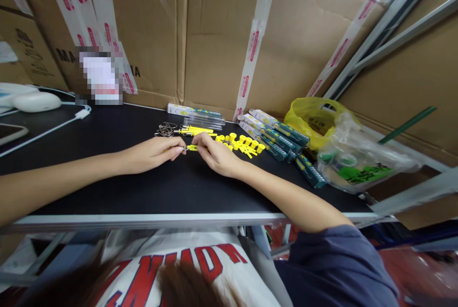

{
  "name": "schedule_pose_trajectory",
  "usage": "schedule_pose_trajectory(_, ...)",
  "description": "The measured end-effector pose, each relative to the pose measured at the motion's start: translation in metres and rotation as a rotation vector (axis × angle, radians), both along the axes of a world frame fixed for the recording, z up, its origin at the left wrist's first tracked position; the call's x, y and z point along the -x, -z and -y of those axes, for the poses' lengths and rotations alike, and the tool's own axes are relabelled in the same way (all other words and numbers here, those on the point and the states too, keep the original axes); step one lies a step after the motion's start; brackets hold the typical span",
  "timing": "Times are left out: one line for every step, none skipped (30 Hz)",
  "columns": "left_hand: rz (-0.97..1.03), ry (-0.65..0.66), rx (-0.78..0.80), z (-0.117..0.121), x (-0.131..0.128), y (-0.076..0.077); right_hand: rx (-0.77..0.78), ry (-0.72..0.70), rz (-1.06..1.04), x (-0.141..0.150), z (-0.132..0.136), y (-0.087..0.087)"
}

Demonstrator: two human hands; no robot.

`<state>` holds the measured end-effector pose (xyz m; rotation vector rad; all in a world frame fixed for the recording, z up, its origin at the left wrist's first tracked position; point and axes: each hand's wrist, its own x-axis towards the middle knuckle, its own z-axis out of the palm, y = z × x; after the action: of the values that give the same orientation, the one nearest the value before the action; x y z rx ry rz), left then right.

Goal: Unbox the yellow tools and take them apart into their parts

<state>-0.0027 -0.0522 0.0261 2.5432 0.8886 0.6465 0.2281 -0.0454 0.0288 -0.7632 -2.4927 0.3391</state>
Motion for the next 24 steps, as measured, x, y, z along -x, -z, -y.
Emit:
schedule_pose_trajectory(0.002,0.002,0.003,0.0003,-0.0003,-0.0003,-0.028,0.008,0.009,-0.0005,0.0002,0.0002)
schedule_pose_trajectory(0.004,0.004,0.004,0.0007,-0.0006,-0.0006,-0.055,0.016,0.019,-0.0009,0.0006,0.0001)
schedule_pose_trajectory(0.004,0.006,0.005,0.0011,-0.0009,-0.0010,-0.079,0.022,0.030,-0.0013,0.0010,-0.0003)
schedule_pose_trajectory(0.001,0.008,0.006,0.0016,-0.0011,-0.0014,-0.100,0.025,0.040,-0.0016,0.0015,-0.0008)
schedule_pose_trajectory(-0.003,0.011,0.008,0.0020,-0.0014,-0.0017,-0.117,0.025,0.047,-0.0018,0.0019,-0.0014)
schedule_pose_trajectory(-0.006,0.017,0.009,0.0023,-0.0016,-0.0020,-0.130,0.020,0.056,-0.0020,0.0021,-0.0022)
schedule_pose_trajectory(-0.008,0.026,0.010,0.0025,-0.0017,-0.0021,-0.145,0.011,0.065,-0.0021,0.0022,-0.0030)
schedule_pose_trajectory(-0.007,0.037,0.010,0.0025,-0.0019,-0.0020,-0.162,-0.001,0.078,-0.0023,0.0022,-0.0039)
schedule_pose_trajectory(-0.002,0.052,0.011,0.0023,-0.0019,-0.0018,-0.185,-0.014,0.097,-0.0024,0.0022,-0.0047)
schedule_pose_trajectory(0.004,0.065,0.013,0.0020,-0.0019,-0.0015,-0.212,-0.025,0.116,-0.0024,0.0021,-0.0055)
schedule_pose_trajectory(0.008,0.075,0.017,0.0016,-0.0019,-0.0010,-0.243,-0.032,0.135,-0.0024,0.0020,-0.0060)
schedule_pose_trajectory(0.012,0.080,0.021,0.0012,-0.0017,-0.0005,-0.276,-0.033,0.150,-0.0024,0.0019,-0.0062)
schedule_pose_trajectory(0.014,0.082,0.026,0.0009,-0.0015,0.0001,-0.307,-0.030,0.164,-0.0024,0.0018,-0.0062)
schedule_pose_trajectory(0.015,0.084,0.030,0.0006,-0.0013,0.0006,-0.335,-0.023,0.178,-0.0024,0.0016,-0.0060)
schedule_pose_trajectory(0.014,0.086,0.034,0.0004,-0.0010,0.0012,-0.358,-0.017,0.193,-0.0023,0.0014,-0.0056)
schedule_pose_trajectory(0.014,0.086,0.036,0.0004,-0.0007,0.0016,-0.377,-0.012,0.211,-0.0022,0.0011,-0.0050)
schedule_pose_trajectory(0.012,0.088,0.038,0.0004,-0.0004,0.0020,-0.391,-0.006,0.228,-0.0021,0.0008,-0.0045)
schedule_pose_trajectory(0.011,0.091,0.040,0.0004,-0.0001,0.0023,-0.398,0.000,0.244,-0.0019,0.0005,-0.0040)
schedule_pose_trajectory(0.010,0.094,0.041,0.0004,0.0001,0.0026,-0.399,0.007,0.255,-0.0017,0.0003,-0.0037)
schedule_pose_trajectory(0.009,0.098,0.043,0.0004,0.0003,0.0028,-0.392,0.016,0.261,-0.0015,0.0002,-0.0035)
schedule_pose_trajectory(0.006,0.102,0.045,0.0004,0.0004,0.0030,-0.382,0.027,0.263,-0.0013,0.0001,-0.0035)
schedule_pose_trajectory(0.003,0.107,0.046,0.0004,0.0005,0.0030,-0.370,0.040,0.263,-0.0011,0.0002,-0.0036)
schedule_pose_trajectory(0.000,0.111,0.047,0.0004,0.0005,0.0030,-0.358,0.051,0.263,-0.0009,0.0003,-0.0037)
schedule_pose_trajectory(-0.002,0.113,0.047,0.0004,0.0004,0.0030,-0.349,0.061,0.262,-0.0007,0.0006,-0.0039)
